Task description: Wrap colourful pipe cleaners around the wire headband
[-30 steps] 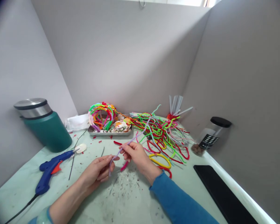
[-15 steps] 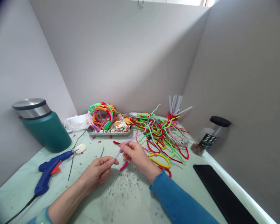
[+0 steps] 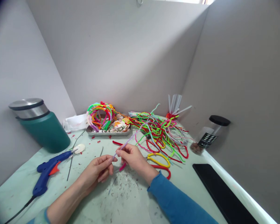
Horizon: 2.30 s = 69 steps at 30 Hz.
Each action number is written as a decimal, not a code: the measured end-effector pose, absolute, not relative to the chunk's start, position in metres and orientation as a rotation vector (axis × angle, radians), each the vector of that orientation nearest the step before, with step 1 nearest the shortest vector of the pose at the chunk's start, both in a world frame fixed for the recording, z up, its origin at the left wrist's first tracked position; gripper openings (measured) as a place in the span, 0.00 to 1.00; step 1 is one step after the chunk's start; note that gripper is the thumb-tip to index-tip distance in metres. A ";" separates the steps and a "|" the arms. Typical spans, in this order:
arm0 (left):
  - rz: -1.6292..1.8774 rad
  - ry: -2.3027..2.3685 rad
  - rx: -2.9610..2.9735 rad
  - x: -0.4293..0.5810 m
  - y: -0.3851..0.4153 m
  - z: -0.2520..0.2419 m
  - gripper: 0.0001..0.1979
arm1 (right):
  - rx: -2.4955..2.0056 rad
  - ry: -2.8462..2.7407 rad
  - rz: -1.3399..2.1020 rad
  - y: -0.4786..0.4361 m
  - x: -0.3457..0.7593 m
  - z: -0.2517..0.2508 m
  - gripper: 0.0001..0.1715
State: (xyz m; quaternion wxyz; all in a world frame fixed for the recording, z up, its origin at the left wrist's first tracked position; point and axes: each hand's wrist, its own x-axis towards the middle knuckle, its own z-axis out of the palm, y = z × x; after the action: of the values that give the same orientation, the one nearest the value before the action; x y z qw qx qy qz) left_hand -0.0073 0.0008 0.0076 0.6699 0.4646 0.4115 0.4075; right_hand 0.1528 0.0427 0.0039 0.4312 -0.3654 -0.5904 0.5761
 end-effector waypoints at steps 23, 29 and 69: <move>0.958 1.354 1.565 -0.007 0.000 0.001 0.17 | -0.930 -1.590 1.368 0.039 0.148 -0.005 0.10; 0.956 1.530 1.685 -0.007 0.000 0.001 0.16 | -0.958 -1.687 1.307 0.034 0.147 -0.002 0.08; 0.965 1.577 2.039 -0.004 -0.007 0.004 0.11 | -1.079 -1.684 0.981 0.041 0.153 -0.001 0.10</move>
State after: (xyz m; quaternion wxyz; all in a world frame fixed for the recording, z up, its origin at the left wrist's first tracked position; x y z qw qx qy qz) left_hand -0.0043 -0.0065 0.0038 0.1932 0.7269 0.5621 0.3440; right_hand 0.1535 0.0406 -0.0011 0.4411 -0.4348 -0.6784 0.3952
